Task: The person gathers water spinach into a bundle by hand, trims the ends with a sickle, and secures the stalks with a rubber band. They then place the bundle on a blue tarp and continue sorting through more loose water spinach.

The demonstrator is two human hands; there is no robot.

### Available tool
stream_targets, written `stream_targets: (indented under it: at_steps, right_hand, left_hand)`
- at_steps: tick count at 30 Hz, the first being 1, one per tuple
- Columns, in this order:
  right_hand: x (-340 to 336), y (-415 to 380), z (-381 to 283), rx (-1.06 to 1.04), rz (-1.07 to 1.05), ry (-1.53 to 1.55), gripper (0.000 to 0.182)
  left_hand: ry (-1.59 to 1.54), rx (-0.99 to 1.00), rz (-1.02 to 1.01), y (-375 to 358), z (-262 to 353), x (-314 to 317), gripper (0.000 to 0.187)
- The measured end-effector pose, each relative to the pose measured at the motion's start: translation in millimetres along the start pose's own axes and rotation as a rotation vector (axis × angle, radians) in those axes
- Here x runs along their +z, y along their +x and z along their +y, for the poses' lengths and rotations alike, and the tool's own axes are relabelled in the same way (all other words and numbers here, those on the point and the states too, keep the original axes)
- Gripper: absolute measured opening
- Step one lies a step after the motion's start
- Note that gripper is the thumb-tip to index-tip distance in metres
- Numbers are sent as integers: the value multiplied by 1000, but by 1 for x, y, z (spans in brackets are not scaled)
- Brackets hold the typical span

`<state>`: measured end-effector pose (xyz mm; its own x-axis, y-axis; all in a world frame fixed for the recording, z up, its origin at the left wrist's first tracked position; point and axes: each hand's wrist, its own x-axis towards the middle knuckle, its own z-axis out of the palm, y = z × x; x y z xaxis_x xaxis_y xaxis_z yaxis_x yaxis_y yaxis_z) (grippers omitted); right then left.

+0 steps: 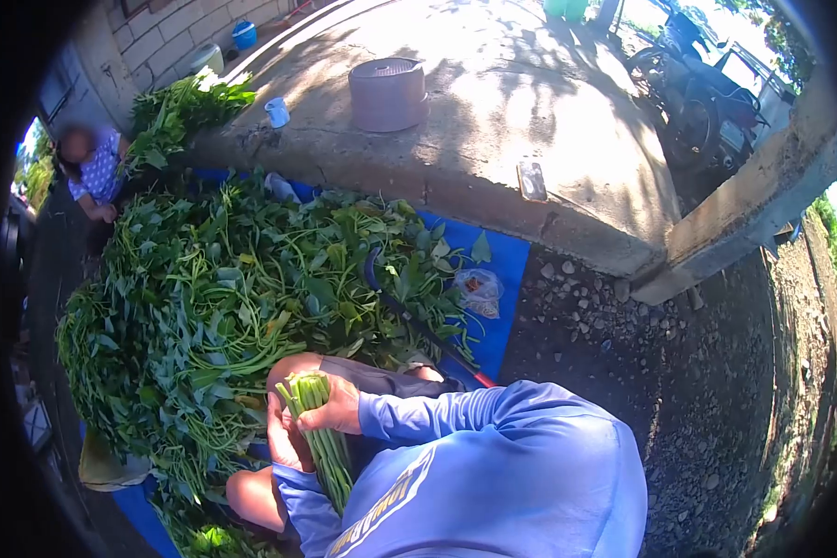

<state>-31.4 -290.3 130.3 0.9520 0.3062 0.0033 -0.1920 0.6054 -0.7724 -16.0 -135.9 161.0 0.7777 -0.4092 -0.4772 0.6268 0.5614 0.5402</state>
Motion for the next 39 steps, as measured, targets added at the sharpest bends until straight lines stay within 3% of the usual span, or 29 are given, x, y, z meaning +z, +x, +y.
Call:
stream_targets:
  at_steps: [3, 5, 7, 8, 10, 13, 14, 16, 17, 18, 20, 22, 24, 25, 26, 27, 30, 32, 34, 36, 37, 39]
  right_hand:
    - [0, -4, -12, -19, 22, -41, 57]
    - [6, -11, -26, -33, 68, -56, 50]
    - [-6, -12, -22, -94, 29, -186, 47]
    - [-11, -13, -19, -124, 13, -248, 46]
    - [-12, -14, -19, -171, 63, -290, 41]
    - [-20, -16, -16, -115, 61, -335, 42]
    - [-31, -12, -6, -81, 29, -368, 44]
    - [-34, -13, -12, 26, -6, -320, 50]
    - [-33, -21, -26, -6, 12, -414, 51]
    - [-33, -32, -46, -17, 16, -492, 52]
    - [-67, -37, -57, 405, -234, -337, 58]
    - [-118, -35, -53, 712, -265, -744, 52]
    - [-147, -60, -33, 552, 11, -303, 39]
    - [-139, -73, -2, 364, 247, 153, 40]
    - [-147, -65, 2, 244, 314, 396, 42]
    - [-155, -56, 5, 113, 356, 639, 43]
    - [-185, -91, -26, 110, 110, 896, 51]
    - [-189, -93, -48, 265, 172, 650, 61]
    - [-191, -88, -38, 298, 364, 201, 58]
    - [-226, -80, -19, 565, 551, -182, 30]
    - [-242, -79, 3, 669, 723, -482, 23]
    - [-289, -88, 45, 772, 775, -818, 23]
  left_hand:
    - [-88, -19, -21, 11, 1, 11, 49]
    - [58, 115, -18, 5, -7, 3, 44]
    - [-82, -16, 114, 16, -4, -1, 23]
    - [-69, 65, -1, 25, -5, -47, 13]
    - [-126, 156, -31, 23, -13, -39, 26]
    - [183, 256, 188, 14, -12, -24, 29]
    - [237, 429, 280, 26, -32, -20, 34]
    - [772, 568, 296, 31, -33, -29, 38]
    - [689, 473, 331, 34, -35, -29, 40]
    - [1059, 548, 460, 34, -36, -24, 40]
    - [1141, 537, 379, 38, -41, -25, 44]
    - [1163, 444, 353, 41, -44, -19, 46]
    - [1206, 394, 337, 38, -43, -12, 47]
    - [1193, 326, 358, 26, -50, -14, 50]
    - [1164, 332, 358, 36, -46, -11, 53]
    - [1152, 336, 392, 41, -35, -10, 55]
    - [1109, 291, 441, 38, -28, -6, 62]
    - [1064, 285, 489, 35, -27, -14, 69]
    - [1132, 280, 542, 39, -31, -17, 69]
    - [1084, 269, 486, 37, -29, -12, 69]
    - [1042, 235, 480, 35, -32, -15, 69]
    - [1004, 226, 465, 35, -36, -23, 67]
